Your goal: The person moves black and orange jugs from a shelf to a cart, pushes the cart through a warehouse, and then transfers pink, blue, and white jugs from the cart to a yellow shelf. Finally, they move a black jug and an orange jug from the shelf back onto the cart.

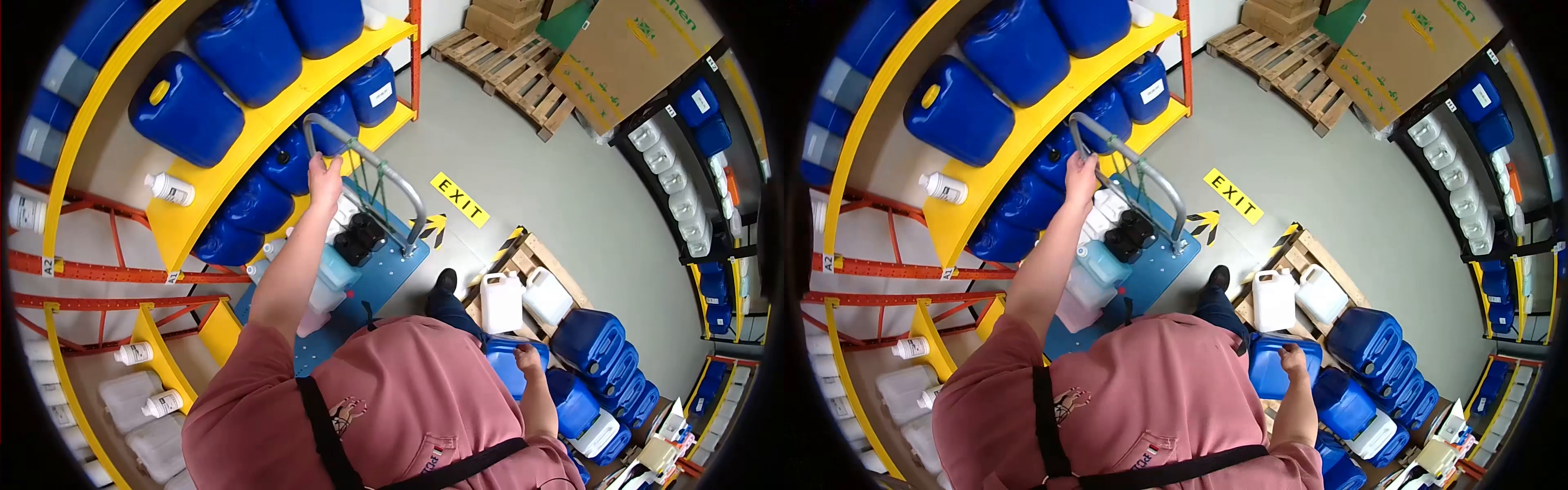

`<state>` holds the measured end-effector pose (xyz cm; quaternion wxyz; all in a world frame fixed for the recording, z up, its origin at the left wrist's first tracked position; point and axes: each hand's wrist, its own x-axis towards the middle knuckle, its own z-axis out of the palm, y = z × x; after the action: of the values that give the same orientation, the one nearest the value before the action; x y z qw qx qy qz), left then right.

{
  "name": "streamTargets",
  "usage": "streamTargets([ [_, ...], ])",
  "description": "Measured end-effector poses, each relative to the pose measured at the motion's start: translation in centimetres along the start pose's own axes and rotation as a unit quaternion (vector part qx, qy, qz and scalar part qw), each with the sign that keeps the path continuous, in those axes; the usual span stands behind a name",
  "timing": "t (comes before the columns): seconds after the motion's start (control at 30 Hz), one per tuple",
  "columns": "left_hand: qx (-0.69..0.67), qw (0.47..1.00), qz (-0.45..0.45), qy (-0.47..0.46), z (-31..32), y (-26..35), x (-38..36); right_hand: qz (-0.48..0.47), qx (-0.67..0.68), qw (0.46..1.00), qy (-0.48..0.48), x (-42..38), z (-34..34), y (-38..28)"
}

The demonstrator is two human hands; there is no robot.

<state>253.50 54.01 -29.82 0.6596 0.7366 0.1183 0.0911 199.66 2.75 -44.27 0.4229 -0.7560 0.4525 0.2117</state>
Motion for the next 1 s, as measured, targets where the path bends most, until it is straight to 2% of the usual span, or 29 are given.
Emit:
streamTargets([
  [0.03, 0.108, 0.992, -0.065, 0.004, 2.2, 2.4, 1.0, -0.014, -0.040, 0.999, -0.001, 0.0, -2.6, -1.6],
  [0.1, 0.110, 0.988, -0.079, 0.071, 6.8, 6.0, 1.0, -0.052, -0.093, 0.994, 0.022, 1.5, -7.5, -3.4],
  [0.13, 0.105, 0.987, -0.081, 0.092, 7.9, 4.4, 2.7, -0.071, -0.109, 0.991, 0.041, 2.0, -9.6, -4.3],
  [0.2, 0.014, 0.990, -0.118, 0.074, 9.3, 5.1, 2.8, -0.089, -0.166, 0.980, 0.065, 4.6, -12.9, -6.1],
  [0.23, 0.002, 0.982, -0.176, 0.063, 9.7, 4.0, 3.9, -0.069, -0.122, 0.988, 0.071, 6.1, -14.3, -6.7],
  [0.27, 0.024, 0.982, -0.163, 0.093, 10.7, 3.2, 4.2, -0.047, -0.076, 0.993, 0.076, 6.5, -15.4, -8.4],
  [0.3, 0.049, 0.980, -0.151, 0.122, 11.5, 2.0, 4.5, -0.069, -0.115, 0.986, 0.099, 7.7, -16.1, -9.6],
  [0.33, 0.124, 0.973, -0.133, 0.144, 11.7, -0.9, 5.9, -0.063, -0.089, 0.990, 0.085, 9.2, -16.4, -10.5],
  [0.37, 0.140, 0.967, -0.147, 0.153, 11.9, -0.8, 6.0, -0.057, -0.065, 0.994, 0.070, 10.5, -16.8, -11.4],
  [0.4, 0.155, 0.961, -0.162, 0.163, 12.1, -0.3, 5.7, -0.074, -0.087, 0.992, 0.051, 9.4, -17.5, -15.1],
  [0.43, 0.170, 0.956, -0.165, 0.176, 12.3, 0.4, 5.5, -0.097, -0.105, 0.989, 0.039, 11.1, -17.6, -15.5],
  [0.5, 0.222, 0.950, -0.059, 0.211, 12.0, -3.2, 6.0, -0.113, -0.150, 0.982, -0.002, 13.3, -18.5, -18.9],
  [0.53, 0.179, 0.962, -0.079, 0.191, 12.5, 0.0, 4.7, -0.115, -0.130, 0.984, -0.027, 16.4, -18.7, -18.7],
  [0.57, 0.150, 0.968, -0.058, 0.192, 12.2, -2.0, 5.0, -0.076, -0.100, 0.991, -0.053, 20.0, -18.9, -18.7],
  [0.6, 0.122, 0.972, -0.039, 0.198, 11.4, -4.3, 5.5, -0.013, -0.032, 0.996, -0.081, 20.4, -20.0, -22.7],
  [0.63, 0.149, 0.966, -0.050, 0.206, 11.3, -4.9, 5.4, -0.005, -0.014, 0.995, -0.098, 21.7, -21.1, -26.3],
  [0.67, 0.146, 0.961, -0.056, 0.227, 11.4, -4.5, 5.2, -0.031, -0.029, 0.995, -0.089, 24.2, -22.0, -29.5],
  [0.73, 0.120, 0.965, -0.113, 0.206, 12.1, -2.2, 4.3, -0.080, -0.041, 0.993, -0.081, 29.6, -23.7, -36.3],
  [0.77, 0.114, 0.967, -0.098, 0.207, 12.1, -3.1, 4.1, -0.144, -0.073, 0.986, -0.038, 33.4, -24.1, -38.7],
  [0.83, 0.115, 0.958, -0.147, 0.216, 13.0, -1.5, 3.6, -0.197, -0.119, 0.973, -0.033, 36.9, -25.1, -48.1],
  [0.87, 0.132, 0.955, -0.155, 0.216, 13.2, -2.2, 3.4, -0.230, -0.141, 0.962, -0.038, 38.1, -25.3, -53.2],
  [0.9, 0.111, 0.954, -0.170, 0.219, 14.2, -0.5, 3.3, -0.259, -0.163, 0.951, -0.044, 38.8, -25.3, -57.7],
  [0.93, 0.092, 0.952, -0.190, 0.220, 15.3, 1.3, 2.7, -0.288, -0.131, 0.947, -0.059, 38.1, -25.1, -62.4],
  [0.97, 0.135, 0.952, -0.186, 0.202, 15.6, 1.4, 2.2, -0.316, -0.099, 0.941, -0.073, 37.6, -24.5, -66.4],
  [1.0, 0.139, 0.952, -0.186, 0.201, 16.2, 1.6, 1.7, -0.321, -0.111, 0.937, -0.086, 38.1, -23.5, -69.2],
])
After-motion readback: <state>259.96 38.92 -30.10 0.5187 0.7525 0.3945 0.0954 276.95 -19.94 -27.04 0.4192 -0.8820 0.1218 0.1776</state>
